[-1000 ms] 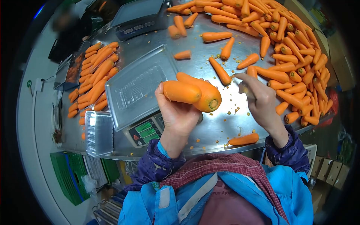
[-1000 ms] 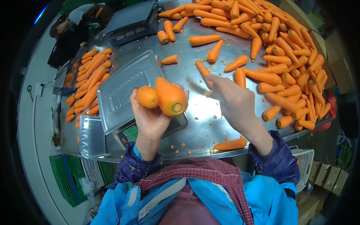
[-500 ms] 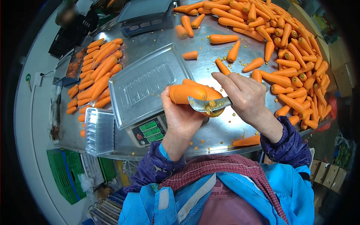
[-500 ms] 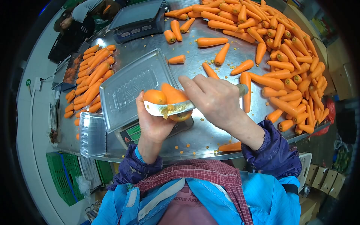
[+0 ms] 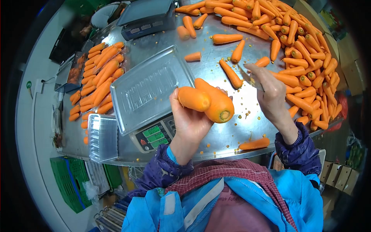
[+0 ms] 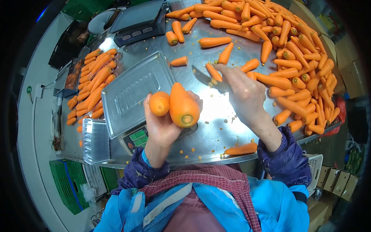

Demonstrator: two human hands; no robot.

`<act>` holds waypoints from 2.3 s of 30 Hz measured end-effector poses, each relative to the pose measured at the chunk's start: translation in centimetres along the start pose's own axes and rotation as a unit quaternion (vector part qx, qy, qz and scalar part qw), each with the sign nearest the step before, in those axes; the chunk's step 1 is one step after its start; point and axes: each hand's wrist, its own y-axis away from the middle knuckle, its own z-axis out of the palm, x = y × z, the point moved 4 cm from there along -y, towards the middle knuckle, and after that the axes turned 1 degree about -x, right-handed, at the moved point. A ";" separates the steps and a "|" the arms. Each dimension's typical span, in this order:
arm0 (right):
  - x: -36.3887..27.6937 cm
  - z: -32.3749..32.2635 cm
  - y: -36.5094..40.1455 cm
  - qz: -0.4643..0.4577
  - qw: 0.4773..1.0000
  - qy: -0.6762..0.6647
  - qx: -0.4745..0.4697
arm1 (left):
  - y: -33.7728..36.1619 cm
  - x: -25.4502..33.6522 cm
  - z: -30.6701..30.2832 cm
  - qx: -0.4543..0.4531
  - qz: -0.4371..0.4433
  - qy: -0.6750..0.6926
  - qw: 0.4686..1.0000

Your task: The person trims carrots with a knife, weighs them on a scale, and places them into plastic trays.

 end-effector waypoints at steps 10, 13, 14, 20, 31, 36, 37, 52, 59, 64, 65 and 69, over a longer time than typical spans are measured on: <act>2.8 0.8 3.8 0.145 0.976 -0.107 -0.118 | 3.6 11.7 5.4 -0.024 0.200 -0.455 0.867; 3.5 0.8 5.1 0.182 0.964 -0.130 -0.143 | 4.1 17.5 6.8 0.046 0.231 -0.737 0.634; 3.5 1.0 5.5 0.203 0.956 -0.139 -0.159 | 3.8 18.6 7.2 0.091 0.215 -0.874 0.427; 1.6 1.3 4.8 0.191 0.954 -0.151 -0.176 | 0.6 19.7 3.5 0.070 0.148 -0.986 0.005; -0.8 4.0 3.0 0.185 0.938 -0.215 -0.200 | 5.4 28.0 2.5 0.074 0.231 -0.959 0.148; -1.9 7.4 0.9 0.227 0.899 -0.263 -0.266 | 10.4 30.3 -2.1 0.236 0.145 -0.899 0.340; -2.1 8.4 0.2 0.231 0.887 -0.295 -0.271 | 10.4 30.1 -3.1 0.231 0.148 -0.854 0.442; -5.7 23.6 -6.4 0.299 0.785 -0.268 -0.471 | 6.8 30.0 -6.3 0.202 0.136 -0.748 0.618; -8.8 26.9 -12.6 0.289 0.788 -0.310 -0.447 | 6.4 38.4 -2.3 0.168 0.180 -0.731 0.636; -13.1 34.1 -19.5 0.276 0.806 -0.301 -0.428 | 5.5 48.4 -0.3 0.216 0.261 -0.756 0.560; -14.1 35.8 -20.8 0.270 0.805 -0.306 -0.429 | 5.2 50.3 0.0 0.230 0.276 -0.757 0.545; -16.5 43.9 -24.4 0.246 0.824 -0.329 -0.390 | 4.1 56.2 0.7 0.294 0.303 -0.758 0.496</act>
